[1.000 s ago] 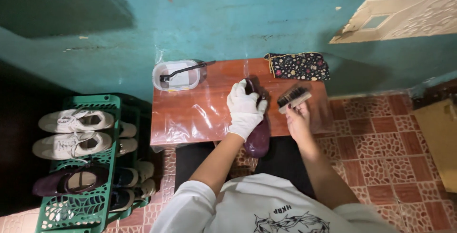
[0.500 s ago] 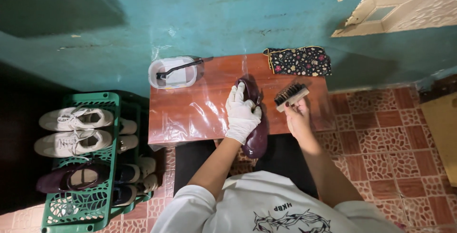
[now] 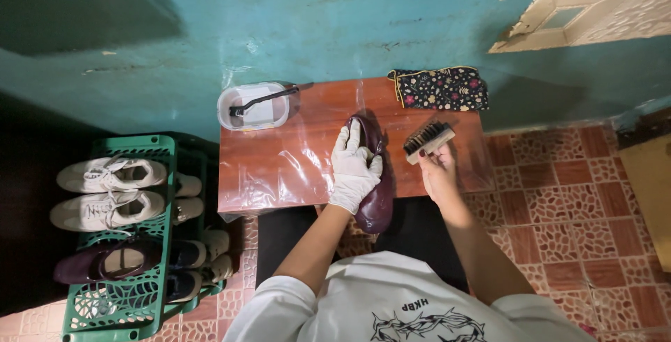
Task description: The person cleans a purple shoe using a brush and a cloth. They scrub the sole and the upper part of the shoe, then wipe it down with the cloth.
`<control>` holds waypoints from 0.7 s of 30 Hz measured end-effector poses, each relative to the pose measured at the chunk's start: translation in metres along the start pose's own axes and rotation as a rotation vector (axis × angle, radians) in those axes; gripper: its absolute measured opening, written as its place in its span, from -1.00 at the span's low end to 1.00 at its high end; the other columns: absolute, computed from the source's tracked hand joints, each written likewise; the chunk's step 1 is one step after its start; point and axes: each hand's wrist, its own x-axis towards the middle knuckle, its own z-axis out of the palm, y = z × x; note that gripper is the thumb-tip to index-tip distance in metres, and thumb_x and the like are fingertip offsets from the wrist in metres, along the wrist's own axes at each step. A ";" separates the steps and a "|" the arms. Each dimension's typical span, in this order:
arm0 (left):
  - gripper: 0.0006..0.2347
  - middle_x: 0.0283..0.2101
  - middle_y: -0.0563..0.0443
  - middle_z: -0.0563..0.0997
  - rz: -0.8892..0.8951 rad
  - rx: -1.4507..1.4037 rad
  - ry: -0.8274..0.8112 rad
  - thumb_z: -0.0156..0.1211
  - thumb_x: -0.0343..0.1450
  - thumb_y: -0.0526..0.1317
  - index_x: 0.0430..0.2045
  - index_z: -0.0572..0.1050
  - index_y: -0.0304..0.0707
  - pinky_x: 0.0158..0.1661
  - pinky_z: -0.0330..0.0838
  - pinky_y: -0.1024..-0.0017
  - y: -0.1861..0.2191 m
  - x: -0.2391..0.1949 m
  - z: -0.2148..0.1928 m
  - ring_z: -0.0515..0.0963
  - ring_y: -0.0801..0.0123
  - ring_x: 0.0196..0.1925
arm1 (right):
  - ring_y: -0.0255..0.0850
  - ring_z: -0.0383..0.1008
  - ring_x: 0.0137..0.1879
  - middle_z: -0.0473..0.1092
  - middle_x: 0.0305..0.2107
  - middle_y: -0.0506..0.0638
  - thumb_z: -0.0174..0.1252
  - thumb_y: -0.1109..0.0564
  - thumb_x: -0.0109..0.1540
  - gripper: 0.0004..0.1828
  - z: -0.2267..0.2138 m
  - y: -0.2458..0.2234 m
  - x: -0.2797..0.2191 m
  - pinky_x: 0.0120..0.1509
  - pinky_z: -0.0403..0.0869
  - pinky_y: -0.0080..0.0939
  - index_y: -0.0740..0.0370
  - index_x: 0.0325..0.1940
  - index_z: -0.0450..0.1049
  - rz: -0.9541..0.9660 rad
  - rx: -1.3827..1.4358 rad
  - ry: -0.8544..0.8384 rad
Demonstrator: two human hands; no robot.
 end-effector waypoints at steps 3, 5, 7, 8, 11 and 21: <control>-0.85 0.34 0.01 0.44 0.039 0.098 -0.035 0.35 0.14 -0.06 -0.61 0.66 -0.06 0.16 0.41 0.13 0.011 0.003 -0.013 0.39 -0.09 0.34 | -0.08 0.37 0.36 0.38 0.22 0.04 0.15 0.36 0.30 -0.41 -0.001 -0.001 0.000 0.48 0.36 0.14 0.18 0.41 0.26 0.008 -0.001 0.003; -0.85 0.36 -0.01 0.42 0.038 0.146 -0.078 0.34 0.16 -0.06 -0.55 0.65 -0.04 0.17 0.38 0.11 0.008 -0.001 -0.007 0.35 -0.09 0.37 | -0.08 0.37 0.37 0.38 0.23 0.04 0.15 0.37 0.29 -0.41 0.001 -0.002 -0.001 0.48 0.36 0.14 0.18 0.41 0.25 0.006 -0.003 -0.002; -0.85 0.37 -0.02 0.39 0.039 0.193 -0.121 0.34 0.18 -0.06 -0.50 0.65 -0.02 0.18 0.35 0.09 0.006 -0.002 -0.002 0.31 -0.09 0.40 | -0.08 0.37 0.37 0.37 0.23 0.04 0.15 0.37 0.29 -0.40 0.001 -0.003 -0.001 0.48 0.36 0.14 0.18 0.41 0.25 0.002 -0.005 -0.006; -0.86 0.38 -0.05 0.38 0.036 0.208 -0.143 0.35 0.18 -0.06 -0.52 0.65 -0.01 0.17 0.36 0.09 0.005 -0.002 0.000 0.30 -0.12 0.40 | -0.08 0.38 0.36 0.38 0.22 0.04 0.15 0.37 0.29 -0.39 0.002 -0.003 -0.001 0.48 0.36 0.14 0.18 0.42 0.24 0.000 -0.006 -0.004; -0.85 0.38 -0.10 0.38 0.031 0.211 -0.163 0.38 0.19 -0.08 -0.52 0.64 -0.05 0.16 0.36 0.07 0.009 -0.001 -0.005 0.30 -0.17 0.40 | -0.09 0.38 0.36 0.38 0.22 0.04 0.15 0.38 0.29 -0.39 0.003 -0.005 -0.002 0.48 0.37 0.13 0.18 0.43 0.24 0.002 -0.008 -0.003; -0.83 0.37 -0.05 0.39 0.003 0.201 -0.144 0.41 0.20 -0.08 -0.52 0.64 -0.11 0.11 0.40 0.09 0.006 -0.004 0.001 0.31 -0.13 0.40 | -0.12 0.39 0.35 0.39 0.20 0.03 0.15 0.38 0.29 -0.38 0.010 -0.014 -0.006 0.48 0.37 0.10 0.19 0.43 0.24 0.013 -0.019 -0.005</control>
